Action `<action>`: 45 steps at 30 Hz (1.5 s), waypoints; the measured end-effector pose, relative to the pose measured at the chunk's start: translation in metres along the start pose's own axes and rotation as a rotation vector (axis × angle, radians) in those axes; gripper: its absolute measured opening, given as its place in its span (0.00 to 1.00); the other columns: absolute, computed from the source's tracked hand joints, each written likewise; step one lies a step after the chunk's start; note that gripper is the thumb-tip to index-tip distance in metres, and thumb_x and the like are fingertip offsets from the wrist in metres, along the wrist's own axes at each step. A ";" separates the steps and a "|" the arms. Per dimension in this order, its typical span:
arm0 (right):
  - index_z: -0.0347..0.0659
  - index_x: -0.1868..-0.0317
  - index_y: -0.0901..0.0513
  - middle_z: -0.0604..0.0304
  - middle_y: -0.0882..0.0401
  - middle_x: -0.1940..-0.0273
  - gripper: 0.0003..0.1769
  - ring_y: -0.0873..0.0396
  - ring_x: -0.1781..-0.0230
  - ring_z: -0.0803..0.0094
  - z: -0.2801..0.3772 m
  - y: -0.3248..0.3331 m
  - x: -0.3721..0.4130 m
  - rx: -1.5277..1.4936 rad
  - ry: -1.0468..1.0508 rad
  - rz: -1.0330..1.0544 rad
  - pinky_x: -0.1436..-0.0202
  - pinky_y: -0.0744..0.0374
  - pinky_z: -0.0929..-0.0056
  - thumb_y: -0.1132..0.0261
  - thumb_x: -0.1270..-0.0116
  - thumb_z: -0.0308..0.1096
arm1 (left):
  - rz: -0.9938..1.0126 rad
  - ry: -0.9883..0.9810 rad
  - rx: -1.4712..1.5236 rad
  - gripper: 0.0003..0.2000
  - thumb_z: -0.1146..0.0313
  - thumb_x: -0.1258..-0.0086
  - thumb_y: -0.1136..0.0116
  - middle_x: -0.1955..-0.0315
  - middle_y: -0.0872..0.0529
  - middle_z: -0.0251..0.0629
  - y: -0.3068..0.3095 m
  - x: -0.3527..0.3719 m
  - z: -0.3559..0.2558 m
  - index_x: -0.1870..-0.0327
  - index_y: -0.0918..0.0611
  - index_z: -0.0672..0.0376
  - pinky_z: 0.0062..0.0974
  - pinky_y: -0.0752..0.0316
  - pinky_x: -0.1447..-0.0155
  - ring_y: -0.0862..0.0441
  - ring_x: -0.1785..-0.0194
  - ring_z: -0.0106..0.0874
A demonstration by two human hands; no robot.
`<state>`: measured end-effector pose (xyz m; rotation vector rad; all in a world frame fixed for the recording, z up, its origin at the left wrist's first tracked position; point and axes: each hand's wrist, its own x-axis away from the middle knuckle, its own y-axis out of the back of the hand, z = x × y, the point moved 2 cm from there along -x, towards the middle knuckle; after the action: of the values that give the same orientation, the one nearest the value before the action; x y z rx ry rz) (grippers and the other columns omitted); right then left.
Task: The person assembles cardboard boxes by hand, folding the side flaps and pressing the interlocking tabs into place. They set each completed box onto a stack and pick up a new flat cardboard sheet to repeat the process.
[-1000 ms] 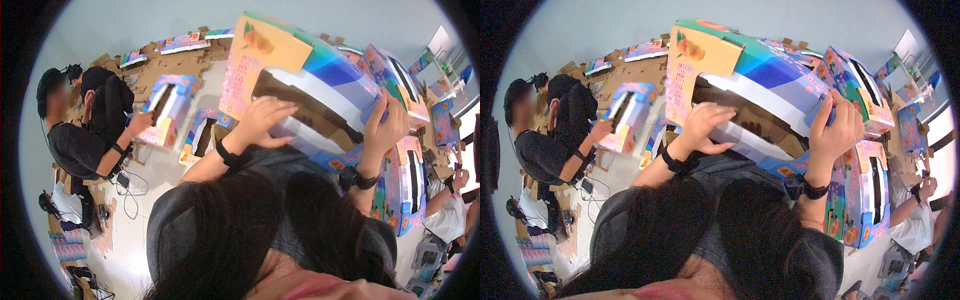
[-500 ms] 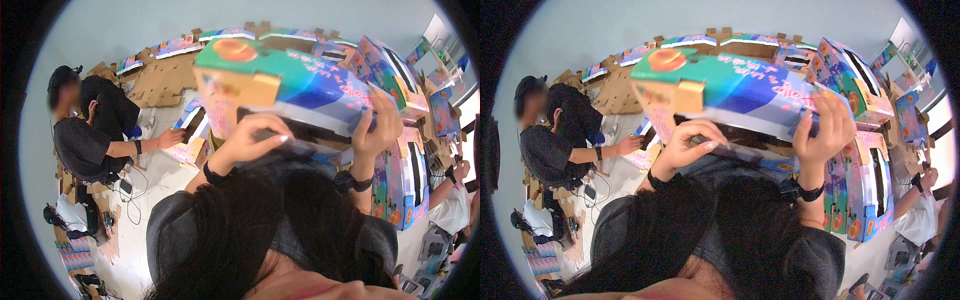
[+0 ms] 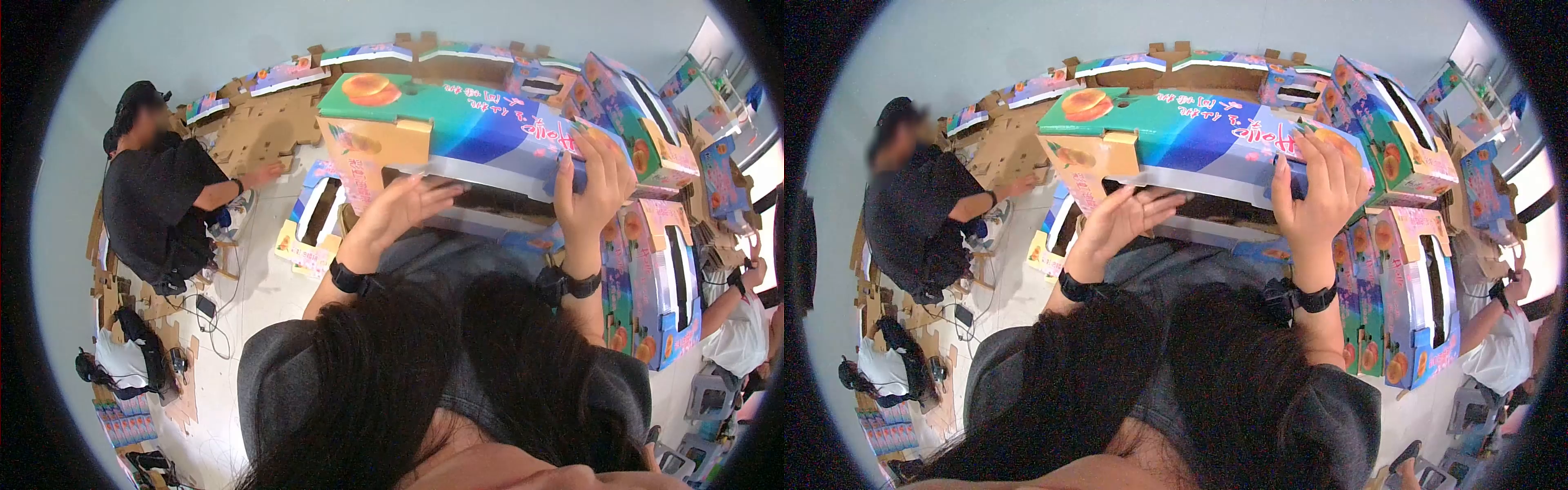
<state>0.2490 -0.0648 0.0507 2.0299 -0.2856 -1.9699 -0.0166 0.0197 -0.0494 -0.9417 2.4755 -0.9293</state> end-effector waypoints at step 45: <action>0.48 0.50 0.10 0.63 0.12 0.53 0.15 0.19 0.46 0.59 -0.016 -0.017 0.012 0.010 0.005 -0.074 0.40 0.31 0.64 0.32 0.36 0.40 | 0.048 -0.378 0.237 0.32 0.54 0.24 0.38 0.28 0.27 0.37 0.010 -0.048 -0.001 0.23 0.35 0.49 0.56 0.38 0.22 0.32 0.24 0.43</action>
<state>0.2640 -0.0517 0.0338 2.0795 -0.2226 -2.0095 0.0133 0.0581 -0.0520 -0.8806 2.0150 -0.9094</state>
